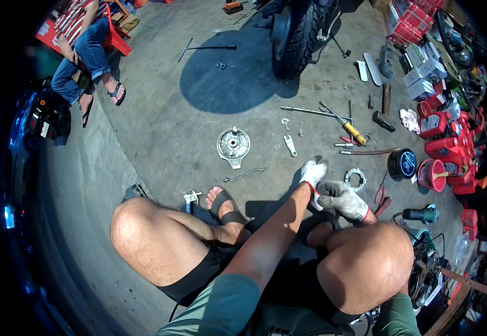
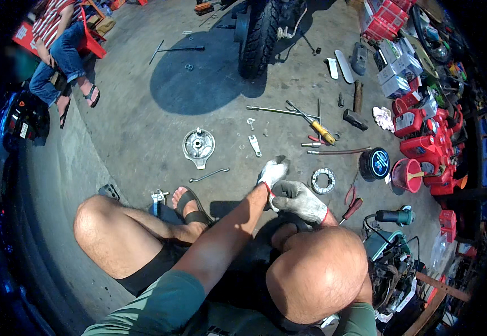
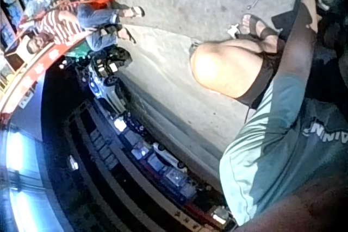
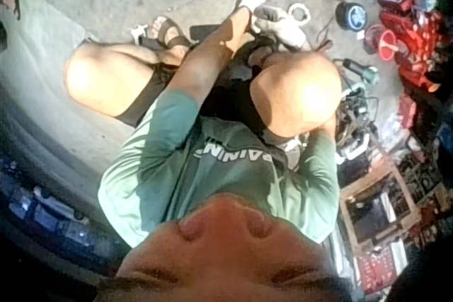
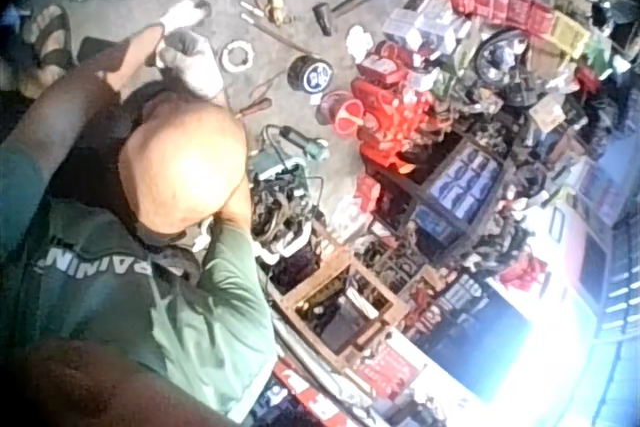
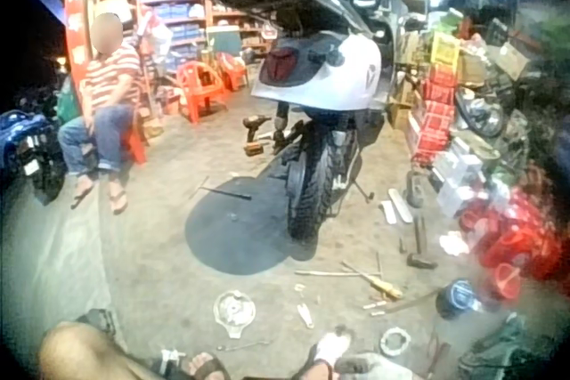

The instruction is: The person cleans and assembles motorcycle brake components by hand, applying grease and attaching a brake shoe to the hub before pointing at the wheel assembly.

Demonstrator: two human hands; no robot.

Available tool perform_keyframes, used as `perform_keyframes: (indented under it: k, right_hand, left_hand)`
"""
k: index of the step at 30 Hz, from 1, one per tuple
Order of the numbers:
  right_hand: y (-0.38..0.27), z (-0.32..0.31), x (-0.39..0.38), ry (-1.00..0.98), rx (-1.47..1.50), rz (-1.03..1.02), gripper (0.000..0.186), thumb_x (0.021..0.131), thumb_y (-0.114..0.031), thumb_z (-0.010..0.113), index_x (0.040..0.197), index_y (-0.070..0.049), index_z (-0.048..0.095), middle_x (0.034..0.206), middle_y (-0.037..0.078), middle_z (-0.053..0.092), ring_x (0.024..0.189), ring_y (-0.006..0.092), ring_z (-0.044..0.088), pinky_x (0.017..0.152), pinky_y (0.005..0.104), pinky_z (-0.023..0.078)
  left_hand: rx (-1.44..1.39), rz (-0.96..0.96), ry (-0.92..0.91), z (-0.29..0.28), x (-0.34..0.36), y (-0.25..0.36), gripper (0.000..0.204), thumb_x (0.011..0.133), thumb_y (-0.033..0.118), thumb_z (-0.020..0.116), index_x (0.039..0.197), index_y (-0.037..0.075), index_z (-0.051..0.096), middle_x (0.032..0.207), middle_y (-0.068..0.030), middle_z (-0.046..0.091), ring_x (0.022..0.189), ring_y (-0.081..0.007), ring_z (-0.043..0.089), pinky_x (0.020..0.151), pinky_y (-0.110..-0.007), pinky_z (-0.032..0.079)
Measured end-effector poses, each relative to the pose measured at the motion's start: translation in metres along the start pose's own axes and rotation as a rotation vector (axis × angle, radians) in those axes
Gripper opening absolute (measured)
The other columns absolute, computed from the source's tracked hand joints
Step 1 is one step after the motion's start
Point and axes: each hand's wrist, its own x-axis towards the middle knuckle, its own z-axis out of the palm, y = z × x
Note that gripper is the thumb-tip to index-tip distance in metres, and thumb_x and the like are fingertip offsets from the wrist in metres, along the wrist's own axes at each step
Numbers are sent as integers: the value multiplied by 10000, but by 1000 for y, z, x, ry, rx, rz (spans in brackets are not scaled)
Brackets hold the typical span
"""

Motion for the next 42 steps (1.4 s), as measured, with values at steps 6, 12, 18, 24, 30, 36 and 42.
perform_keyframes:
  k: [6, 12, 18, 24, 30, 36, 42]
  right_hand:
    - [8, -9, 5, 45, 44, 19, 272, 911, -173, 632, 1114, 4, 668, 962, 49, 693, 837, 111, 602, 757, 276, 495]
    - [22, -8, 6, 167, 297, -60, 310, 948, -197, 583, 1137, 40, 650, 1043, 116, 715, 920, 144, 648, 805, 283, 521]
    - [34, -13, 15, 210, 222, -24, 322, 946, -236, 597, 1141, 14, 655, 1022, 74, 721, 835, 90, 619, 640, 214, 482]
    - [34, -10, 12, 227, 241, -19, 324, 942, -239, 595, 1140, 10, 657, 1017, 58, 714, 842, 95, 618, 684, 227, 498]
    - [42, -21, 16, 309, 74, -87, 311, 942, -232, 609, 1128, 13, 652, 1000, 72, 698, 888, 119, 615, 775, 278, 499]
    - [3, -46, 25, 522, -176, -207, 491, 925, -281, 646, 1286, 40, 558, 1093, 149, 675, 960, 187, 644, 872, 330, 512]
    - [-58, -47, -17, 307, -434, -199, 511, 882, -147, 688, 1355, -6, 553, 1103, 51, 672, 948, 108, 598, 855, 292, 511]
  left_hand:
    - [329, 216, 397, -42, -6, 31, 591, 838, 297, 641, 1324, -21, 530, 1237, -298, 599, 1155, -442, 573, 940, -432, 500]
    - [536, -1, 857, -188, 16, 3, 719, 780, 335, 720, 1369, -6, 486, 1314, -268, 551, 1234, -403, 520, 1041, -463, 426]
    - [647, -200, 803, -242, 39, -63, 852, 711, 366, 787, 1382, -11, 420, 1264, -263, 572, 1176, -401, 569, 997, -440, 487]
    - [574, -207, 739, -251, 31, -66, 729, 664, 345, 785, 1210, -70, 538, 1185, -279, 591, 1145, -400, 566, 989, -417, 481]
    - [341, 119, 710, -202, 3, -20, 776, 676, 263, 779, 1294, -88, 465, 1257, -284, 516, 1187, -410, 513, 1029, -421, 440]
    - [186, 511, 492, -108, -58, 81, 749, 695, 202, 824, 1304, -59, 474, 1245, -231, 538, 1163, -340, 550, 1014, -414, 459]
    - [-130, 671, 293, -78, -114, 105, 760, 782, 184, 769, 1404, -57, 405, 1300, -195, 508, 1227, -252, 517, 1014, -361, 461]
